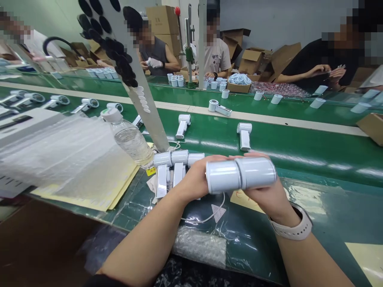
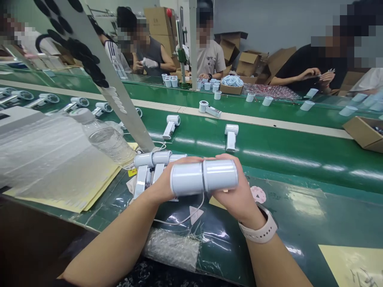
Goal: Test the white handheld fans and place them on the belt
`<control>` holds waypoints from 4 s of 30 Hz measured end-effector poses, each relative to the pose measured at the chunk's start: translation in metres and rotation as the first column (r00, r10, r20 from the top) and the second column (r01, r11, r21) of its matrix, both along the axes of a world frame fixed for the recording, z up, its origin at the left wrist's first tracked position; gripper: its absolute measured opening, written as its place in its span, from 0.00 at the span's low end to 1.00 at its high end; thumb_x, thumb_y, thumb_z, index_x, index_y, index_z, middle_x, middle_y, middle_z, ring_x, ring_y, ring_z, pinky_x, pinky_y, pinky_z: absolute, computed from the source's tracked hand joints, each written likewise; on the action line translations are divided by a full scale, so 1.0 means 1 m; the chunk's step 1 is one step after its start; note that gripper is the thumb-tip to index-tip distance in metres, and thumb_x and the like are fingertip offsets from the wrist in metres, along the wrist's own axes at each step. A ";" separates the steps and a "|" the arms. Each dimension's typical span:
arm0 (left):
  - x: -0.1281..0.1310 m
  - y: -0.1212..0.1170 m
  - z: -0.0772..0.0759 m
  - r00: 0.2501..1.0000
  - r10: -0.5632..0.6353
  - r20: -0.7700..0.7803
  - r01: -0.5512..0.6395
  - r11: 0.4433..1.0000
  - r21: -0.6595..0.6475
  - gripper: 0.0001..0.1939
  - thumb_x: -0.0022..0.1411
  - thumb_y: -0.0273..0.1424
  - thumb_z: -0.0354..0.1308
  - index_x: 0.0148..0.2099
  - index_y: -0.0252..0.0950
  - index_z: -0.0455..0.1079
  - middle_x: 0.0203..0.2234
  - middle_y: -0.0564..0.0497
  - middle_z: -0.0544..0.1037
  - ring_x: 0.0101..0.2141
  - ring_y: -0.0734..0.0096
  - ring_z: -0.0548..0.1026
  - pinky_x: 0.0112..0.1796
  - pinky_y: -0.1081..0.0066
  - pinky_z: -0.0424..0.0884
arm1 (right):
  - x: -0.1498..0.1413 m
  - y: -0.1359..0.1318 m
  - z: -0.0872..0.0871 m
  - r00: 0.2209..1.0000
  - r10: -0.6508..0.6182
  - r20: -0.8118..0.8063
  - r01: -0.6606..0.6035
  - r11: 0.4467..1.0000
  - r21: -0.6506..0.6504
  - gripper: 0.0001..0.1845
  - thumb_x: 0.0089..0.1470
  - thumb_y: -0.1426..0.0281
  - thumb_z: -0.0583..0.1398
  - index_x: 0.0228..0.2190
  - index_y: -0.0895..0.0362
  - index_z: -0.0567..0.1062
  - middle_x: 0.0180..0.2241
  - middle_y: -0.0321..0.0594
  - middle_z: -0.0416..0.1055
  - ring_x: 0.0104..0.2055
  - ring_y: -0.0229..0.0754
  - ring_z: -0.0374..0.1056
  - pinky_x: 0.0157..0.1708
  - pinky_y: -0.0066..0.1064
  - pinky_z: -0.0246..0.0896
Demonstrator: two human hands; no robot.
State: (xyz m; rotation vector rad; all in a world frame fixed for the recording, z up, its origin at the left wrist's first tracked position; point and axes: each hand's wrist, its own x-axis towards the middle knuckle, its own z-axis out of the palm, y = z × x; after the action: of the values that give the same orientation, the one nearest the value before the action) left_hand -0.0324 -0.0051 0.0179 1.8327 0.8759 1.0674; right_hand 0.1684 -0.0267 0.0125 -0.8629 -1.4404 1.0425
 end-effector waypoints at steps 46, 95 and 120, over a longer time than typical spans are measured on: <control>0.029 -0.018 -0.015 0.848 0.407 0.340 -0.290 0.893 -0.345 0.42 0.55 0.61 0.56 0.63 0.41 0.58 0.57 0.42 0.70 0.59 0.52 0.66 0.58 0.58 0.63 | -0.054 -0.013 -0.029 0.901 0.213 -0.379 -0.356 0.860 -0.365 0.54 0.48 0.51 0.69 0.66 0.44 0.46 0.64 0.46 0.60 0.63 0.54 0.62 0.62 0.52 0.57; 0.011 0.011 -0.024 0.764 0.182 -0.619 -0.265 0.963 -0.044 0.40 0.58 0.34 0.53 0.71 0.33 0.49 0.70 0.36 0.48 0.65 0.47 0.58 0.60 0.54 0.62 | 0.294 -0.013 -0.001 -0.150 -0.530 0.835 0.923 0.228 0.310 0.34 0.49 0.77 0.54 0.59 0.58 0.67 0.63 0.67 0.55 0.68 0.69 0.45 0.58 0.64 0.45; 0.011 0.020 -0.022 0.633 0.489 0.600 0.180 0.661 -0.728 0.20 0.52 0.45 0.70 0.36 0.33 0.72 0.27 0.48 0.78 0.27 0.68 0.76 0.32 0.69 0.74 | -0.032 0.031 -0.040 0.597 -0.392 0.701 0.237 0.920 0.312 0.19 0.63 0.70 0.49 0.47 0.52 0.77 0.47 0.48 0.71 0.51 0.50 0.67 0.51 0.43 0.64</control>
State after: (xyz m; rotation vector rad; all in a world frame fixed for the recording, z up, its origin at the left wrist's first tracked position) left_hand -0.0212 0.0145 -0.0037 0.4732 0.7699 1.2063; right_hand 0.1368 0.0041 -0.0276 -1.4556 -1.9292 0.2244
